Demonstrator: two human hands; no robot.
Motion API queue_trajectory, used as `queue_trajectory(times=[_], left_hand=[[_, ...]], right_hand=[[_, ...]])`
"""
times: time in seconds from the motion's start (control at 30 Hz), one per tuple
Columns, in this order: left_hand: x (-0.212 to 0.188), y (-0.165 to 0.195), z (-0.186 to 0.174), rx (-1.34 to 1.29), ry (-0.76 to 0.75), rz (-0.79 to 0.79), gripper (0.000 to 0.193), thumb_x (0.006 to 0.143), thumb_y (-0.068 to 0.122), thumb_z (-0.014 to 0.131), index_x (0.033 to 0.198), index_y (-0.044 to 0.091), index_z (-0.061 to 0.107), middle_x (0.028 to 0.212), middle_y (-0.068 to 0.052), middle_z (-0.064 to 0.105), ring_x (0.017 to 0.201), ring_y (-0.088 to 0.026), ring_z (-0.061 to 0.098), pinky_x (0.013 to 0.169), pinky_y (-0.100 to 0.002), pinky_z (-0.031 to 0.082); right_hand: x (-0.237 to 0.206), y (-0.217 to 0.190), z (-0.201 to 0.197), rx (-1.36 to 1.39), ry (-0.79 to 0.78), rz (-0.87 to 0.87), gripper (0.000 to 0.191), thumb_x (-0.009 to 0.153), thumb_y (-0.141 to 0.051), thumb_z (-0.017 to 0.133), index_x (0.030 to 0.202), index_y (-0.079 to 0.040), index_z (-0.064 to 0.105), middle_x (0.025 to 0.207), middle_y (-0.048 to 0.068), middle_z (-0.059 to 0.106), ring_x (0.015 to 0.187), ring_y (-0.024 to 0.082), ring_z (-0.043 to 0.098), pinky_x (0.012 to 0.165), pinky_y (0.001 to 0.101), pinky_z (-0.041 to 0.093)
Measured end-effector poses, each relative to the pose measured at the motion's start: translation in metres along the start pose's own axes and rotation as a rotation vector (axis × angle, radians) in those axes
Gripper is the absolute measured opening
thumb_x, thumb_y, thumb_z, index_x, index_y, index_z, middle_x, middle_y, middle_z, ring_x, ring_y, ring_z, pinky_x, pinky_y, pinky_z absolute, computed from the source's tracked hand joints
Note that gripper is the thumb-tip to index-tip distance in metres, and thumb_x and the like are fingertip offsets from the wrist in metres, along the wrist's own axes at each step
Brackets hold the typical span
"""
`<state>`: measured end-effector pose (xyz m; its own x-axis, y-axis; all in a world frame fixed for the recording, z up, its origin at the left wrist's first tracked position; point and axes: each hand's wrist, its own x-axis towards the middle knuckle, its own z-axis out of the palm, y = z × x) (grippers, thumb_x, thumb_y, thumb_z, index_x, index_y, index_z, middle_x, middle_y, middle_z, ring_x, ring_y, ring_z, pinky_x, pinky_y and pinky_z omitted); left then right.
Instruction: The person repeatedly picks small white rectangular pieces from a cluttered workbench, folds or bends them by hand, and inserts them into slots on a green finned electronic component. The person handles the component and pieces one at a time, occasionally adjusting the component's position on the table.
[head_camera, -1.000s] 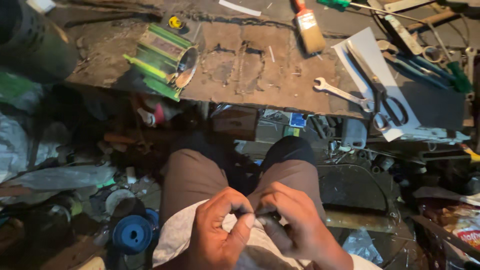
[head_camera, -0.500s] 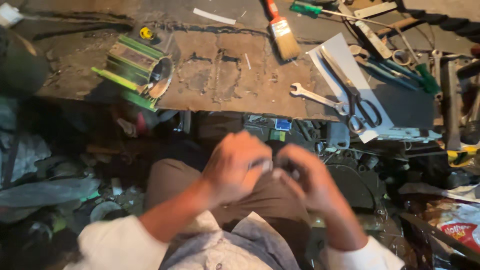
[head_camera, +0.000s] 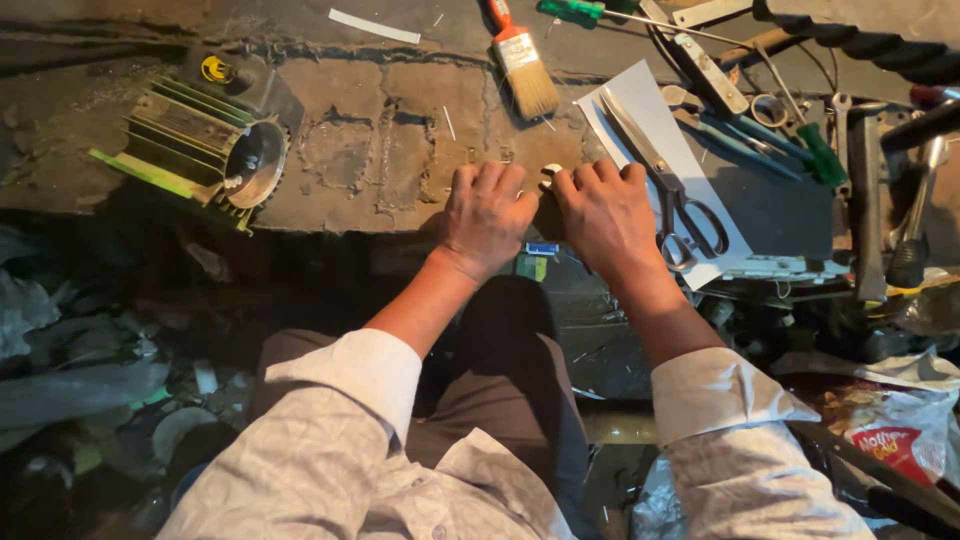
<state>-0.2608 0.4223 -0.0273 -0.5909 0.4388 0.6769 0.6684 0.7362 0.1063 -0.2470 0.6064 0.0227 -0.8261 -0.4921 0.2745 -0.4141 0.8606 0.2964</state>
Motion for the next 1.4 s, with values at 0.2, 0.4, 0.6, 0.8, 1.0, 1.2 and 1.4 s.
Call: queue_trajectory(times=[0.2,0.4,0.6,0.8,1.0,1.2,1.4], left_hand=[[-0.013,0.014,-0.007,0.059,-0.098,-0.088,0.024,0.086,0.020,0.062,0.107,0.010,0.071,0.121,-0.014,0.059,0.121,-0.033,0.051,0.093,-0.053,0.039],[-0.037,0.025,-0.016,0.266,-0.234,-0.118,0.044,0.093,0.026,0.057,0.134,0.012,0.064,0.145,-0.021,0.049,0.140,-0.039,0.039,0.108,-0.069,0.030],[-0.043,0.023,-0.023,0.267,-0.281,-0.135,0.050,0.088,0.028,0.060,0.134,0.012,0.063,0.146,-0.021,0.048,0.143,-0.039,0.036,0.113,-0.074,0.023],[-0.047,0.011,-0.015,0.233,-0.245,-0.148,0.056,0.086,0.030,0.063,0.140,0.011,0.061,0.149,-0.017,0.049,0.143,-0.038,0.037,0.113,-0.075,0.022],[-0.049,0.001,-0.009,0.223,-0.282,-0.121,0.053,0.091,0.030,0.062,0.140,0.010,0.060,0.147,-0.014,0.052,0.142,-0.036,0.043,0.114,-0.074,0.021],[-0.046,0.003,-0.025,0.180,-0.297,-0.125,0.056,0.089,0.031,0.062,0.141,0.008,0.058,0.144,-0.014,0.054,0.139,-0.037,0.045,0.113,-0.075,0.022],[-0.057,0.005,-0.029,0.103,-0.313,-0.191,0.065,0.087,0.025,0.059,0.147,0.003,0.051,0.153,-0.013,0.048,0.144,-0.032,0.041,0.111,-0.073,0.025]], right_hand=[[0.010,0.009,-0.003,0.391,0.084,0.167,0.021,0.089,-0.008,0.063,0.109,-0.004,0.062,0.097,0.015,0.063,0.090,0.039,0.063,0.074,0.0491,0.048],[0.002,0.004,-0.018,0.727,0.149,0.080,0.012,0.097,-0.015,0.065,0.104,-0.007,0.060,0.097,0.016,0.061,0.093,0.042,0.064,0.076,0.0489,0.052],[0.019,-0.021,-0.013,0.552,-0.027,0.189,0.025,0.093,-0.030,0.072,0.097,-0.008,0.063,0.092,0.017,0.067,0.082,0.044,0.065,0.065,0.0519,0.050],[0.032,-0.016,0.007,0.550,-0.064,0.154,0.023,0.092,-0.031,0.073,0.091,-0.009,0.066,0.085,0.017,0.068,0.080,0.044,0.065,0.066,0.0536,0.050],[0.041,-0.017,0.027,0.585,-0.069,0.246,0.021,0.093,-0.030,0.073,0.095,-0.009,0.070,0.091,0.019,0.069,0.079,0.045,0.065,0.064,0.0531,0.050],[0.036,-0.028,0.009,0.505,-0.094,0.250,0.024,0.095,-0.031,0.074,0.092,-0.007,0.068,0.088,0.019,0.069,0.081,0.045,0.066,0.067,0.0530,0.051],[0.029,-0.035,0.002,0.484,-0.044,0.183,0.021,0.095,-0.029,0.073,0.092,-0.009,0.068,0.084,0.018,0.067,0.076,0.045,0.065,0.063,0.0535,0.051]])
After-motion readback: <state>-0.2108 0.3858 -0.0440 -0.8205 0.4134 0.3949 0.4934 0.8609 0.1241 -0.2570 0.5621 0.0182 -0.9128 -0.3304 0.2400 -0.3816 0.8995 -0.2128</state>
